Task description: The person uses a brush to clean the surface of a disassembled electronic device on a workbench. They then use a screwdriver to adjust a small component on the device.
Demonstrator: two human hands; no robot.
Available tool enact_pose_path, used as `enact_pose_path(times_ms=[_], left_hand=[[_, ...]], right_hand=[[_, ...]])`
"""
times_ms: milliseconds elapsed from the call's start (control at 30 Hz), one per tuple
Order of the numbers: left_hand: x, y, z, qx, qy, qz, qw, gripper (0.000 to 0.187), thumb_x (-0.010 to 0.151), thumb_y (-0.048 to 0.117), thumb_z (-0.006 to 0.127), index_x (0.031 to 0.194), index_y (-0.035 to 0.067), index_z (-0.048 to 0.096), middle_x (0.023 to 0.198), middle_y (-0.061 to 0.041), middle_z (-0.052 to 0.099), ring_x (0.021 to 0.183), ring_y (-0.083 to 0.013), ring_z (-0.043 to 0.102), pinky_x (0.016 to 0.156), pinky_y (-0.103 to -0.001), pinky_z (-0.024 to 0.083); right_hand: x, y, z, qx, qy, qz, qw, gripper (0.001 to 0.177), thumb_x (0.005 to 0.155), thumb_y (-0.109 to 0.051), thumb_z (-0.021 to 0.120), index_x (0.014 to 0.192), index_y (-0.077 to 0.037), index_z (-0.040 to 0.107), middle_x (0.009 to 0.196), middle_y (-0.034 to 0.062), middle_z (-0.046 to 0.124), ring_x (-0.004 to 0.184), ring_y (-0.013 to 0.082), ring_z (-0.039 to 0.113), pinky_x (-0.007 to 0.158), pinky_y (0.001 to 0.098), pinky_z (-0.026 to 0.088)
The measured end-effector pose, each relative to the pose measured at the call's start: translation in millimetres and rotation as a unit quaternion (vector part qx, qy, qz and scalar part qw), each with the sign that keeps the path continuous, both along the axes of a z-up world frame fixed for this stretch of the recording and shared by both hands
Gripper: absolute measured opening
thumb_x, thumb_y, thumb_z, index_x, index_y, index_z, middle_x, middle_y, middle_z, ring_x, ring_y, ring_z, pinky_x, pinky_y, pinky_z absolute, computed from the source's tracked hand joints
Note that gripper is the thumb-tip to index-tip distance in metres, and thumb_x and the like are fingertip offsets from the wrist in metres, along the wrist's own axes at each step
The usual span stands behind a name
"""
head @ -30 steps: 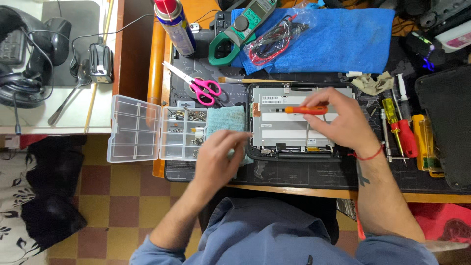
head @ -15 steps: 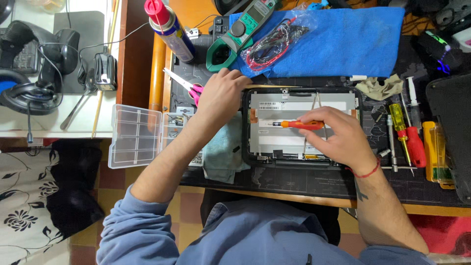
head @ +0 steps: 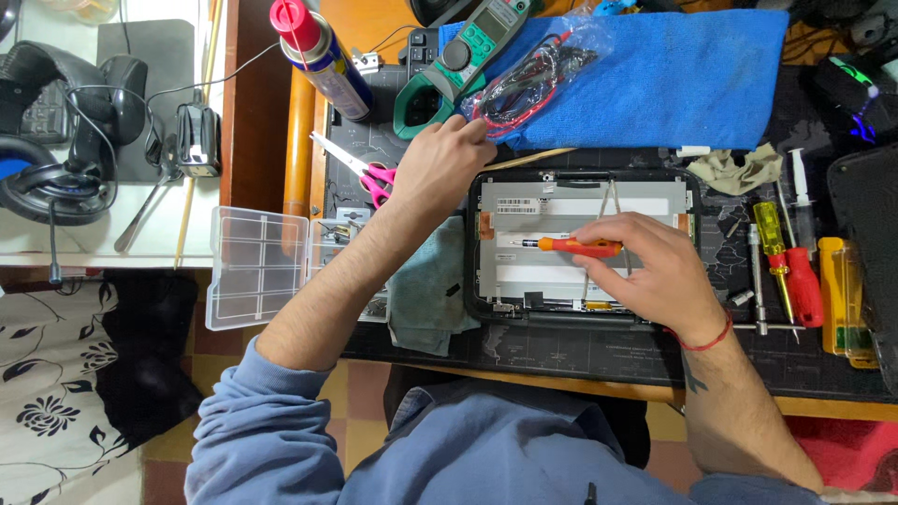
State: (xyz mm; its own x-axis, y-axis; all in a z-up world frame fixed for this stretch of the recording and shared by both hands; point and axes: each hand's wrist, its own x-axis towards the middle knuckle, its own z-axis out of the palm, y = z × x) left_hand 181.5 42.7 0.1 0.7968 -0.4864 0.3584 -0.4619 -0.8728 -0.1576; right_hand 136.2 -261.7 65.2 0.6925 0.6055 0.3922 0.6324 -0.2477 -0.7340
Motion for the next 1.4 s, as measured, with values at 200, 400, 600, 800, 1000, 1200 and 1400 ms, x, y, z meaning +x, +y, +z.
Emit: enact_pose_path(times_ms=[200, 400, 600, 800, 1000, 1200, 1400], left_hand=[[1, 0, 1, -0.006, -0.006, -0.012, 1.000, 0.008, 0.091, 0.018, 0.070, 0.094, 0.025, 0.073, 0.091, 0.003, 0.062, 0.079, -0.0175, 0.059, 0.064, -0.031, 0.048], [-41, -7, 78, -0.305, 0.153, -0.034, 0.939, 0.008, 0.095, 0.018, 0.074, 0.101, 0.014, 0.073, 0.090, -0.005, 0.065, 0.077, -0.0247, 0.063, 0.065, -0.038, 0.053], [-91, -41, 81, -0.646, 0.374, -0.093, 0.659, 0.013, 0.100, 0.015, 0.069, 0.107, 0.004, 0.073, 0.086, -0.013, 0.070, 0.072, -0.0151, 0.059, 0.064, -0.025, 0.048], [-121, -82, 60, -0.757, 0.415, -0.091, 0.496, 0.021, 0.096, 0.020, 0.074, 0.108, 0.003, 0.070, 0.089, -0.006, 0.071, 0.077, -0.0068, 0.060, 0.066, -0.019, 0.045], [-137, -107, 48, -0.761, 0.420, -0.133, 0.476, 0.019, 0.097, 0.020, 0.073, 0.107, 0.004, 0.071, 0.087, -0.006, 0.068, 0.077, -0.0080, 0.058, 0.068, -0.021, 0.045], [-146, -117, 59, -0.756, 0.408, -0.154, 0.488, 0.017, 0.099, 0.018, 0.072, 0.106, 0.003, 0.071, 0.088, -0.007, 0.066, 0.078, -0.0096, 0.058, 0.072, -0.024, 0.048], [-144, -127, 55, -0.734, 0.374, -0.167, 0.543, 0.015, 0.099, 0.018, 0.072, 0.105, 0.004, 0.070, 0.092, -0.005, 0.066, 0.081, -0.0084, 0.057, 0.075, -0.025, 0.049]], right_hand=[[0, -2, 0, 0.013, -0.006, -0.003, 1.000, 0.027, 0.085, 0.004, 0.078, 0.109, -0.006, 0.073, 0.104, 0.0140, 0.077, 0.093, 0.0352, 0.075, 0.076, 0.0441, 0.058], [3, -13, -6, 0.051, -0.004, -0.040, 0.998, 0.026, 0.085, 0.004, 0.081, 0.108, -0.003, 0.073, 0.103, 0.0152, 0.076, 0.096, 0.0348, 0.075, 0.081, 0.0435, 0.058], [11, -35, -43, 0.102, 0.031, -0.091, 0.990, 0.028, 0.085, -0.010, 0.087, 0.109, -0.003, 0.073, 0.105, 0.0118, 0.075, 0.093, 0.0232, 0.072, 0.082, 0.0331, 0.056], [6, -24, -27, 0.151, 0.049, -0.104, 0.982, 0.021, 0.096, -0.011, 0.079, 0.109, 0.002, 0.069, 0.102, 0.0181, 0.070, 0.088, 0.0230, 0.066, 0.082, 0.0338, 0.053], [2, -19, -22, 0.166, 0.059, -0.112, 0.978, 0.022, 0.097, -0.014, 0.078, 0.108, 0.002, 0.069, 0.099, 0.0161, 0.067, 0.080, 0.0165, 0.059, 0.077, 0.0307, 0.053], [14, -27, -43, 0.172, 0.069, -0.117, 0.976, 0.024, 0.091, -0.011, 0.085, 0.109, -0.001, 0.073, 0.099, 0.0129, 0.069, 0.075, 0.0140, 0.062, 0.075, 0.0276, 0.055], [17, -31, -43, 0.211, 0.085, -0.109, 0.968, 0.027, 0.093, -0.011, 0.082, 0.111, 0.005, 0.069, 0.097, 0.0159, 0.065, 0.075, 0.0145, 0.061, 0.074, 0.0300, 0.056]])
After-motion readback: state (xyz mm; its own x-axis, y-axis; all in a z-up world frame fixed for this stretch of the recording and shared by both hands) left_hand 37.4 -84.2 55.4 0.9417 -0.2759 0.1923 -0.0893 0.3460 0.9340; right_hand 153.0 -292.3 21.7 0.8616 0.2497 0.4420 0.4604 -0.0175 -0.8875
